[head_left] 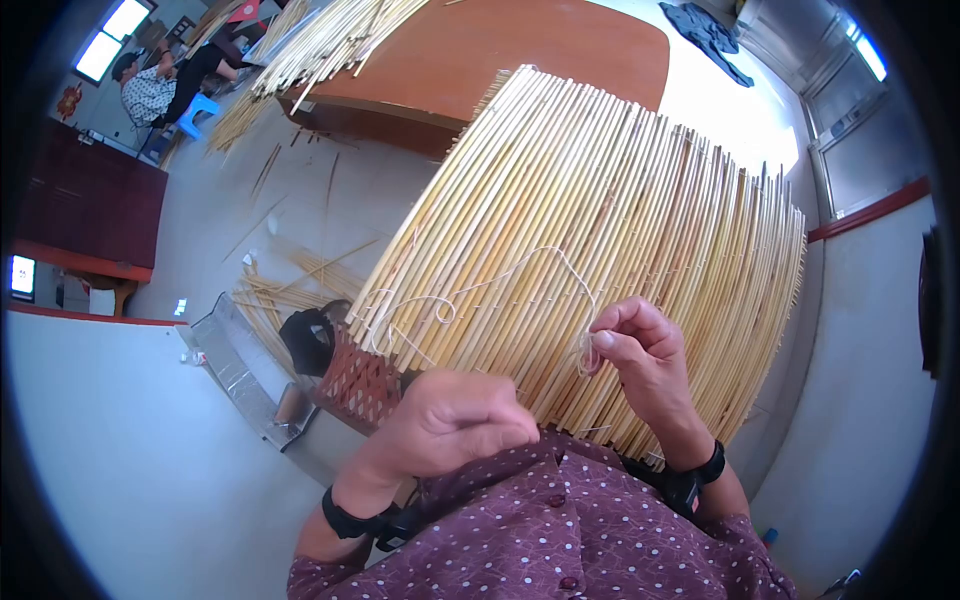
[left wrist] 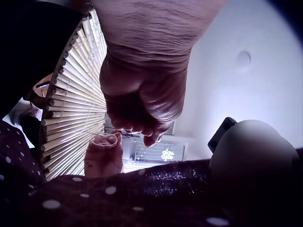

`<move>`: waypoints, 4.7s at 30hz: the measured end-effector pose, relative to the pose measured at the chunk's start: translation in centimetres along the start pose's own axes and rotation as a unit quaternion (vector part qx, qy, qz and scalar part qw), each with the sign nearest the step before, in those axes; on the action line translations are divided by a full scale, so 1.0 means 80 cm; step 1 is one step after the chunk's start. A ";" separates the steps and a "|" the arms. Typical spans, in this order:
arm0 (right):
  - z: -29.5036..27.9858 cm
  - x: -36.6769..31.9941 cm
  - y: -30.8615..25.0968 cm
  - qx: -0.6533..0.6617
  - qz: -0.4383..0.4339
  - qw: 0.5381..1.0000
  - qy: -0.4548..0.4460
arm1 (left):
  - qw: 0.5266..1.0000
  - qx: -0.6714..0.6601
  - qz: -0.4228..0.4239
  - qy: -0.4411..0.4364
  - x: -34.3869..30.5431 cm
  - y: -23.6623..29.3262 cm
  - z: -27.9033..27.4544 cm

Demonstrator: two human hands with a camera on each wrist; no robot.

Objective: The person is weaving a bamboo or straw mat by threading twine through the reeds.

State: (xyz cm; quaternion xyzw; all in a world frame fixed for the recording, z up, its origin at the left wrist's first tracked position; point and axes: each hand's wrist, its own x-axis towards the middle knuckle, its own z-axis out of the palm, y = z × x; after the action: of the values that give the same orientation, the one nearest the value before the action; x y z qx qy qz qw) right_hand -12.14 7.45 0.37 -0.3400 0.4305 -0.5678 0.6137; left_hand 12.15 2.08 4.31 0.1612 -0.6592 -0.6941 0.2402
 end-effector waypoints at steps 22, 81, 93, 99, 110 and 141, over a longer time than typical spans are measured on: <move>0.009 0.018 -0.007 0.370 0.057 0.927 0.039 | 0.987 -0.027 -0.059 -0.144 -0.013 0.018 0.026; -0.014 -0.006 0.007 0.430 0.039 0.902 -0.026 | 0.983 0.042 -0.155 -0.091 0.019 0.032 0.017; -0.039 -0.001 -0.031 0.611 -0.051 0.790 -0.015 | 0.991 0.042 -0.102 -0.081 -0.087 0.079 -0.047; -0.076 0.026 -0.014 0.390 -0.133 0.891 0.191 | 0.988 -0.031 0.142 -0.050 -0.074 0.091 -0.010; 0.040 0.012 -0.021 0.010 0.049 0.977 -0.207 | 0.967 0.176 0.168 -0.070 0.012 0.082 0.035; 0.111 0.122 0.060 -0.516 -0.308 0.716 -0.355 | 0.678 0.705 0.020 0.207 -0.062 -0.022 -0.118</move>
State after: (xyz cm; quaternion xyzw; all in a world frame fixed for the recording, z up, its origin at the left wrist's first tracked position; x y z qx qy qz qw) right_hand -2.23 -2.27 -1.87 -0.8944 0.2785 -0.2530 0.2420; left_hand 21.20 -3.07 1.34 0.4095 -0.8896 0.0329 0.1997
